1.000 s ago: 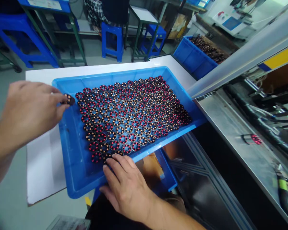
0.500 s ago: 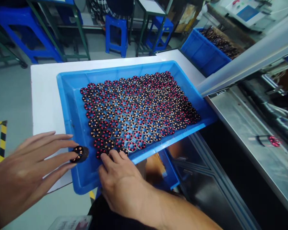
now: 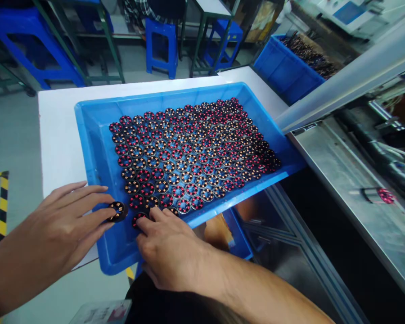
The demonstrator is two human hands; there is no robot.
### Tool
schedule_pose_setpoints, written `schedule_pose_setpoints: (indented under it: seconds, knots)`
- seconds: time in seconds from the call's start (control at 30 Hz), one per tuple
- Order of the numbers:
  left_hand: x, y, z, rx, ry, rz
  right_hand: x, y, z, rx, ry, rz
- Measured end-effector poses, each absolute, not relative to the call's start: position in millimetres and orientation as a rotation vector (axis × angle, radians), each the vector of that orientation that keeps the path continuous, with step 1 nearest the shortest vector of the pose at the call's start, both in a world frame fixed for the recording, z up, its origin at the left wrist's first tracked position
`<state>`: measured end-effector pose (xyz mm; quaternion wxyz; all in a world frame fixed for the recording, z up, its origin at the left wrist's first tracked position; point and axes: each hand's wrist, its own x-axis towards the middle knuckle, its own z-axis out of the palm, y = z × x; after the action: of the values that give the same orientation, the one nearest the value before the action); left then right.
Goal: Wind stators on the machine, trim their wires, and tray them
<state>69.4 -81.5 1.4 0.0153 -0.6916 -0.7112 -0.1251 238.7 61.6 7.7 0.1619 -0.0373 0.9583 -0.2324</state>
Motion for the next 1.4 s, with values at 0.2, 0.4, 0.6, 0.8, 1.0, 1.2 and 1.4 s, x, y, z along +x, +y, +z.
schedule_pose_setpoints:
  seconds: [0.2,0.4,0.6,0.8,1.0,1.2,1.4]
  knots:
    - [67,-81,2,-2.155,-2.241,-0.396,238,66,8,-0.179,2.724,-0.672]
    - [70,-77,5,-2.192,-2.242,-0.421,237,65,4,-0.198,2.724,-0.659]
    - [81,-73,-3,-2.222,-2.272,-0.464,238,63,4,-0.169,2.752,-0.672]
    - [84,-66,-2,-2.282,-2.373,-0.269,235,63,4,-0.193,2.706,-0.693]
    - [88,-49,6,-2.326,-2.641,0.229,231,63,3,-0.184,2.643,-0.689]
    - [93,-37,6,-2.348,-2.696,0.497,232,64,0,-0.237,2.699,-0.678]
    - [89,-35,7,-2.468,-2.615,0.595,234,71,3,-0.237,2.697,-0.782]
